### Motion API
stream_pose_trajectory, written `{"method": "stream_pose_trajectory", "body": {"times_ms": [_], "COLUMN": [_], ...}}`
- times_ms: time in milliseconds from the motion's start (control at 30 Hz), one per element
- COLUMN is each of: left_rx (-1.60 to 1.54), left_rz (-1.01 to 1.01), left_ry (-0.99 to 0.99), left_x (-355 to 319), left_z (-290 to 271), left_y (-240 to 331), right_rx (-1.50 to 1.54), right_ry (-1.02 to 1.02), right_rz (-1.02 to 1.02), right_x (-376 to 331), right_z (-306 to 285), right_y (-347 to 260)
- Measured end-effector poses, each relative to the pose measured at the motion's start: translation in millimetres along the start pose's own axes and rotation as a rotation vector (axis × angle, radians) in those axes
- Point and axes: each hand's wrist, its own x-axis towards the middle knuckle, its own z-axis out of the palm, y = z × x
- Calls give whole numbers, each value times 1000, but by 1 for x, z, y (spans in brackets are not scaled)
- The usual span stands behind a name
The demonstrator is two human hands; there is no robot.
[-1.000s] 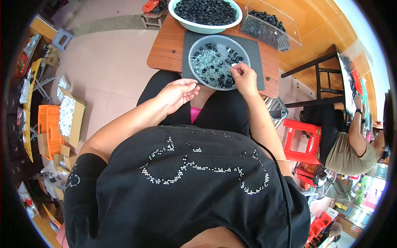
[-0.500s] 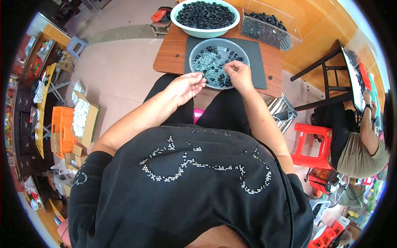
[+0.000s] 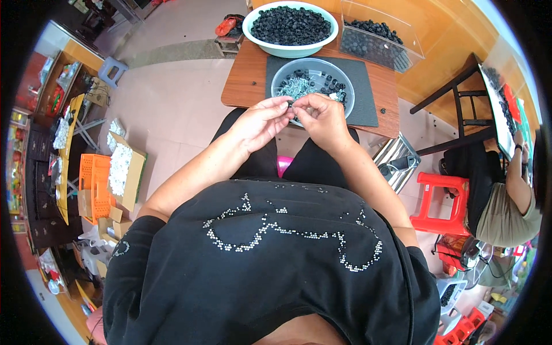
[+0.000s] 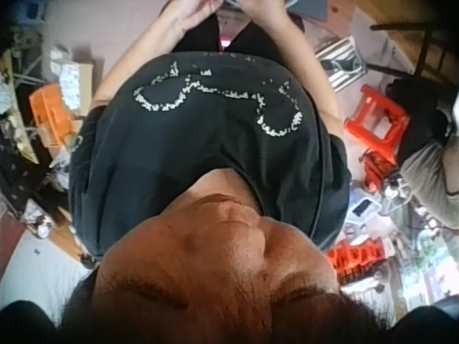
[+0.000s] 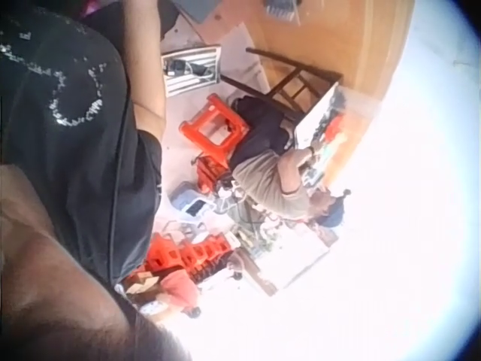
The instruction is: The person repeatedly picks up small pins and caps from a tray and fits them together by hand.
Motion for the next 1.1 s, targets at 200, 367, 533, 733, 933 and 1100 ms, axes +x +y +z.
{"method": "stream_pose_trajectory", "body": {"times_ms": [200,367,533,733,933,1100], "left_rx": [110,503,440,168,-85,-173], "left_rz": [41,117,67,-48,-176,-191], "left_ry": [46,100,92,69,-43,-54], "left_x": [4,5,1,2,9,19], "left_z": [3,0,-6,-12,-36,-38], "left_y": [-4,-9,-13,-11,-20,-22], "right_rx": [-169,-264,-252,139,223,67], "right_ry": [47,-20,-15,-13,-74,-18], "right_rz": [-75,-148,-64,177,171,51], "right_x": [1,-1,-3,-2,-1,1], "right_z": [-1,-2,4,11,16,24], "right_y": [-1,7,6,21,36,33]}}
